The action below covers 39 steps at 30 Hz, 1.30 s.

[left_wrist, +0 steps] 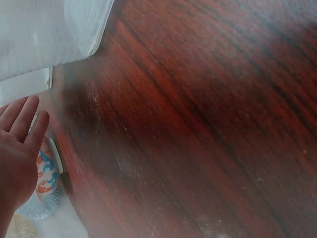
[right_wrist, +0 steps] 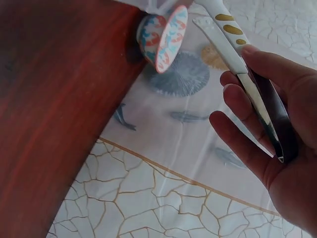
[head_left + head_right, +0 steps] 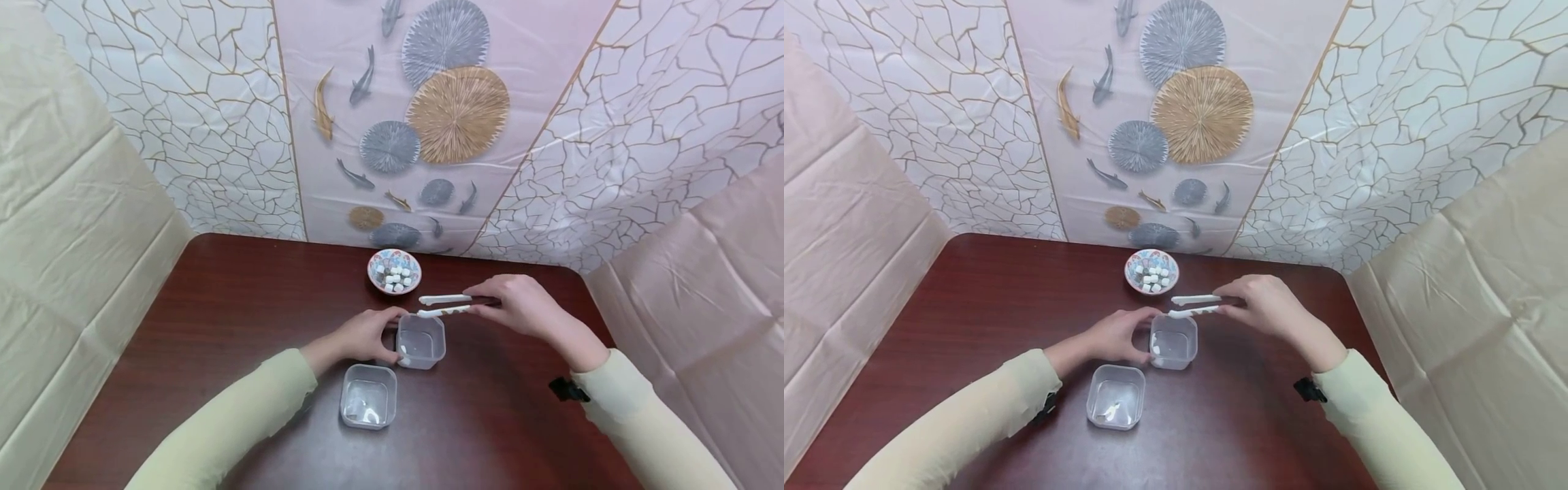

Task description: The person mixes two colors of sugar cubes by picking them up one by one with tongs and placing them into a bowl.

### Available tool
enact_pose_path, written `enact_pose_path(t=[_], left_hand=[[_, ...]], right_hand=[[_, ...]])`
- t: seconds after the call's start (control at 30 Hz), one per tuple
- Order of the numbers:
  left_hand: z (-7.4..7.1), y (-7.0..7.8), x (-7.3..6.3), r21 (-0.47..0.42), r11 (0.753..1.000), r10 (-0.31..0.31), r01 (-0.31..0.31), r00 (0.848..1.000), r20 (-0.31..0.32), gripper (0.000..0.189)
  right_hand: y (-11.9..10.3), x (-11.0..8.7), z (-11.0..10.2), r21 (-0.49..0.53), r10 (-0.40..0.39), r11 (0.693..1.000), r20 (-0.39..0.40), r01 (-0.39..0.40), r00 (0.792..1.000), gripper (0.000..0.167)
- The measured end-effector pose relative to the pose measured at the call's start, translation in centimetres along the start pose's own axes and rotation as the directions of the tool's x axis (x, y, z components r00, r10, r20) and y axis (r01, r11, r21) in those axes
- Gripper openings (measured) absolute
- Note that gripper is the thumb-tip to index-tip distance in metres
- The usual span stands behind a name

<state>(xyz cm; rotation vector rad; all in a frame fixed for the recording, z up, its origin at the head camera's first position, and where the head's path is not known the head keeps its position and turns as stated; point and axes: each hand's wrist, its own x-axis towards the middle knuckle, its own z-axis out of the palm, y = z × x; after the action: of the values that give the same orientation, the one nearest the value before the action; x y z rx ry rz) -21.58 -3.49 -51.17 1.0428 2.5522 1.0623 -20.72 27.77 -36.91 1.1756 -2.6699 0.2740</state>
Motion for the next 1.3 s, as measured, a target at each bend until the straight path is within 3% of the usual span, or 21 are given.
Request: enact_pose_path(t=[0.27,0.6,0.87,1.3], left_hand=[[0.0,-0.1,0.1,0.001,1.0,-0.01,0.01,1.0,0.0,0.076],[0.0,-0.1,0.0,-0.002,1.0,-0.009,0.009,1.0,-0.001,0.077],[0.2,-0.4,0.2,-0.003,1.0,-0.013,0.013,1.0,0.002,0.077],[0.3,-0.4,0.2,0.006,1.0,-0.011,0.011,1.0,-0.005,0.077]], right_hand=[[-1.2,-0.8,1.7,0.022,-0.064,0.998,0.032,0.063,0.997,0.024],[-2.0,0.0,4.1,0.005,-0.14,0.99,0.104,0.14,0.985,0.021],[-2.6,0.7,5.1,-0.034,-0.151,0.987,0.154,0.158,0.977,0.021],[-3.0,1.4,6.0,-0.06,-0.192,0.977,0.17,0.205,0.967,0.018]])
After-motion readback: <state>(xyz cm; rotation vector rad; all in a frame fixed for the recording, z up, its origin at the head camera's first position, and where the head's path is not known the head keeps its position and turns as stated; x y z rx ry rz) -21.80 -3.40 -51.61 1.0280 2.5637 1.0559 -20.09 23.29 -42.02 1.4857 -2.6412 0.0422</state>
